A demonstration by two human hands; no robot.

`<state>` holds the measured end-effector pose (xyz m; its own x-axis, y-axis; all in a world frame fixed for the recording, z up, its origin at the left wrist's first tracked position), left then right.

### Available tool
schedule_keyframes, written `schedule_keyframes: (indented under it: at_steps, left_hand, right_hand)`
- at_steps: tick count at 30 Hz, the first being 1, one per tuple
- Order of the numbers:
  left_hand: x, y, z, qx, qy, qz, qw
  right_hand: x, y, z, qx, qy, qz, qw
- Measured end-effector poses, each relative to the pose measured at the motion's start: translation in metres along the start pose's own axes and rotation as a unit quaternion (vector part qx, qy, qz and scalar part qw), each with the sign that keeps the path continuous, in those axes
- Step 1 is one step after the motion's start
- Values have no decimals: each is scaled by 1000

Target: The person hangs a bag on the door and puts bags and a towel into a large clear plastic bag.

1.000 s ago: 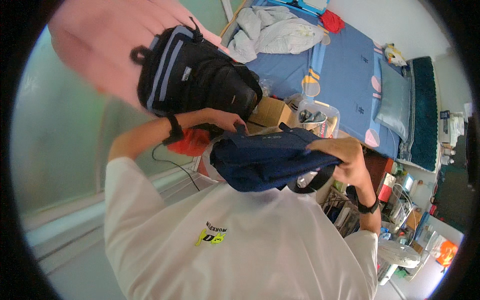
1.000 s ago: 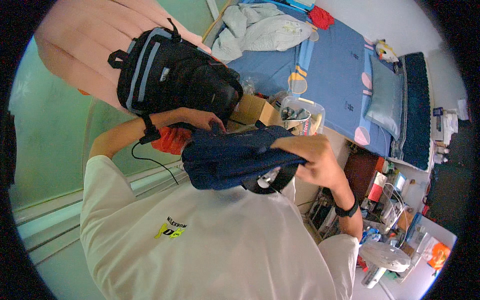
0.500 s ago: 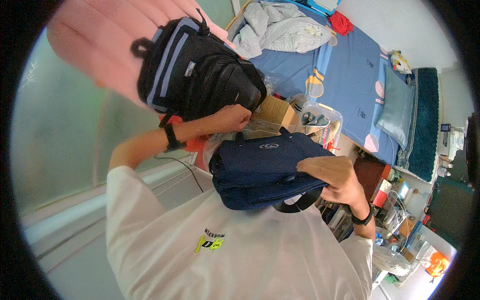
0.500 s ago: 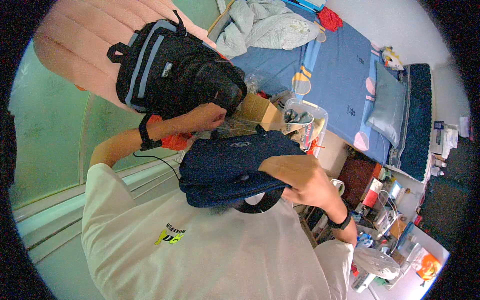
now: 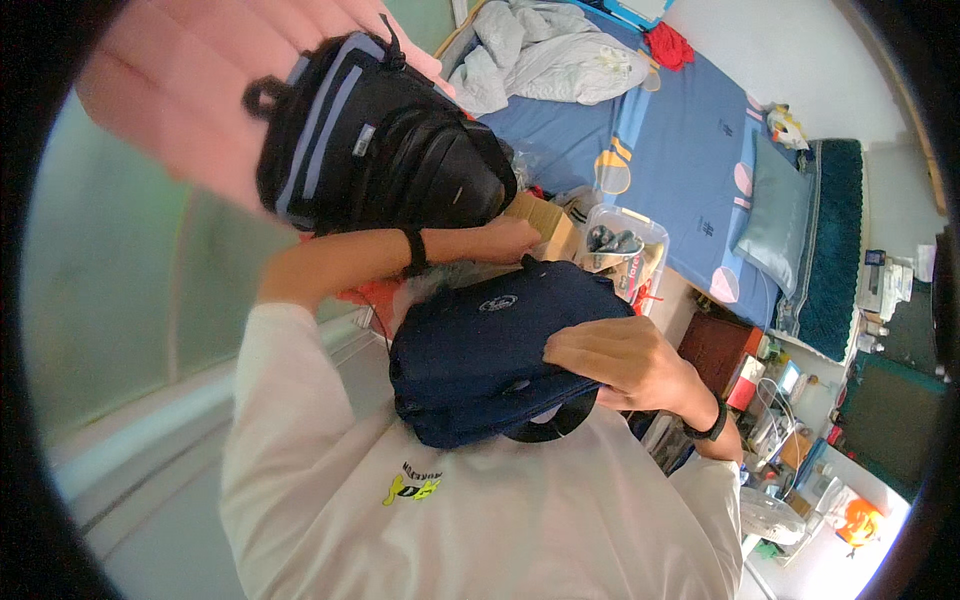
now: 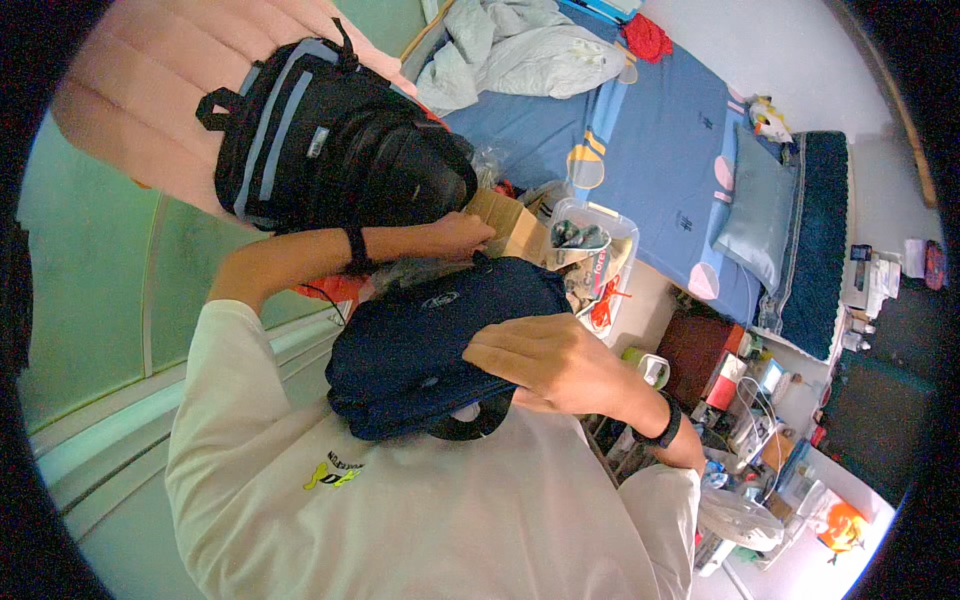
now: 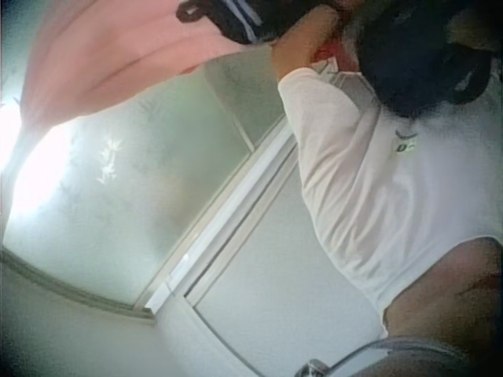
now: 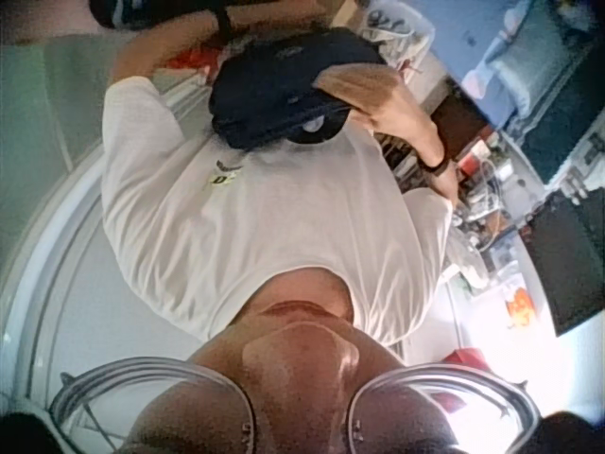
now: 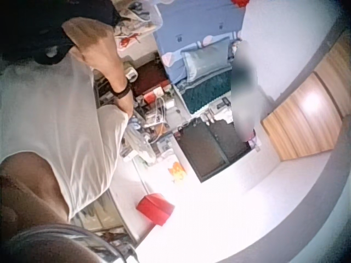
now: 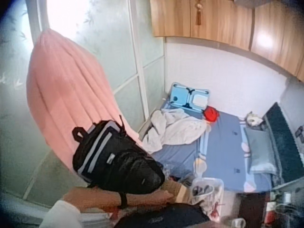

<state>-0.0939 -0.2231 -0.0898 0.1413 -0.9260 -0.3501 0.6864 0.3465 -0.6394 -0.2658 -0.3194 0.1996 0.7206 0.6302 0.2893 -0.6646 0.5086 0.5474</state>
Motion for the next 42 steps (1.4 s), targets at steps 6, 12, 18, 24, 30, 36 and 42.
schedule_keyframes:
  at_steps: [6,12,18,24,30,36,42]
  left_hand:
    - [63,17,-44,25,18,-105,994]
    - [76,18,-49,-162,23,-178,970]
    - [81,6,-15,-135,189,-146,962]
    - [70,-36,14,-142,97,-136,976]
    - [52,-88,22,-11,43,-191,981]
    - [39,-110,30,2,7,-214,977]
    - [12,-139,31,15,-1,-159,987]
  right_hand:
    - [13,3,-3,11,-5,27,1000]
    - [16,4,-2,16,0,16,1000]
    - [9,5,-3,17,-20,20,999]
    - [7,6,-6,6,-16,24,1000]
    - [10,16,-6,-2,-36,35,999]
    - [19,40,-17,-33,-27,67,997]
    - [13,32,-26,-21,11,49,998]
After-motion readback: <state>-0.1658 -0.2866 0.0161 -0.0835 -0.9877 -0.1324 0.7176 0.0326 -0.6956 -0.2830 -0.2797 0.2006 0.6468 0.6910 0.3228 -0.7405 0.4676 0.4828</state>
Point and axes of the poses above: each hand's wrist, its own x-axis towards the middle knuckle, its own z-axis out of the back of the hand, y = z × x, the point moved 4 cm from there along x, towards the middle knuckle, and after that the axes turned 12 degrees about -x, right-handed, at the moved point
